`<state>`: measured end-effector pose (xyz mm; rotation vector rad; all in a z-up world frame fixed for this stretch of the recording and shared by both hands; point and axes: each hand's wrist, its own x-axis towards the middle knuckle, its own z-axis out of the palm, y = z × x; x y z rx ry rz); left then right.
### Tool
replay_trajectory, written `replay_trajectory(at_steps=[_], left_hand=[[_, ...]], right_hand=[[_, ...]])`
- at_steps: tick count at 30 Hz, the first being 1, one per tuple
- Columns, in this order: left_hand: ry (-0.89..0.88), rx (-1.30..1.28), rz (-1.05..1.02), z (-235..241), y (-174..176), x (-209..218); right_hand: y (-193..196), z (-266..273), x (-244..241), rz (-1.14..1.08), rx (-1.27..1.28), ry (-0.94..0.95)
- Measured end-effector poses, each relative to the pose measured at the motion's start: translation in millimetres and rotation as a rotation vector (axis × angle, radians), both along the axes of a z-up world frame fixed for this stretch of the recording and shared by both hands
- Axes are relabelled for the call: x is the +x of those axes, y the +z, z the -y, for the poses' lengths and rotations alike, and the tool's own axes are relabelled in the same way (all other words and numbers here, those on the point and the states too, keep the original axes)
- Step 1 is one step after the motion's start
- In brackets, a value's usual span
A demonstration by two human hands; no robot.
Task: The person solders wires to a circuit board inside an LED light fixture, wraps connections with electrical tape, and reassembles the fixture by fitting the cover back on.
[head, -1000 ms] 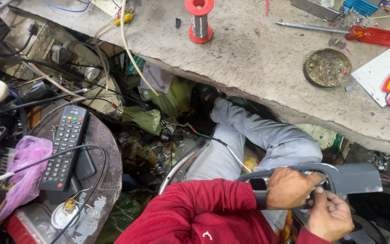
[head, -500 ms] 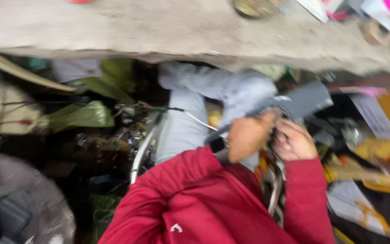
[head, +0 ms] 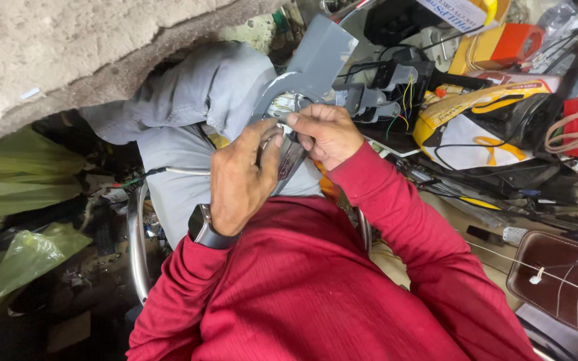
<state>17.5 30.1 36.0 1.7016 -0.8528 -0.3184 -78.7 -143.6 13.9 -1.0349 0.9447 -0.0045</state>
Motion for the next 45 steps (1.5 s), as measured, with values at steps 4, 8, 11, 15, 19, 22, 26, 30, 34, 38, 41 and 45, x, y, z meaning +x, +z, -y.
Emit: replay_trajectory(at_steps=[4,8,11,15,19,22,26,30,34,38,41,45], left_hand=[[-0.018,0.101,0.182,-14,-4,-13],[-0.037,0.095,0.257,-24,-8,-14],[-0.020,-0.010,0.238,-30,-8,-7],[0.123,-0.019,0.380,-31,-1,2],[0.078,0.042,0.449,-22,0,11],[-0.097,0.233,0.128,-14,-5,21],[-0.151,0.246,-0.169,-20,-21,16],[-0.072,0.136,-0.155,-27,-37,7],[-0.057,0.087,-0.143,-31,-47,5],[-0.036,0.067,-0.146,-36,-61,2],[0.029,0.049,-0.164,-45,-73,-5],[0.123,-0.020,-0.235,-51,-83,-14]], right_hand=[[-4,0,4,0.011,-0.070,0.019],[10,0,-8,-0.004,-0.203,0.126],[25,-13,-32,0.028,-0.729,0.257],[31,-35,-55,0.116,-1.558,0.326],[18,-42,-64,0.185,-1.832,0.710],[12,-38,-56,0.237,-1.801,0.885],[19,-20,-49,0.345,-1.872,0.926],[25,-6,-43,0.478,-1.922,0.778],[23,-2,-28,0.458,-1.866,0.564],[20,-2,-22,0.422,-1.804,0.476],[19,-8,-18,0.401,-1.728,0.421],[23,-18,-7,0.393,-1.763,0.438]])
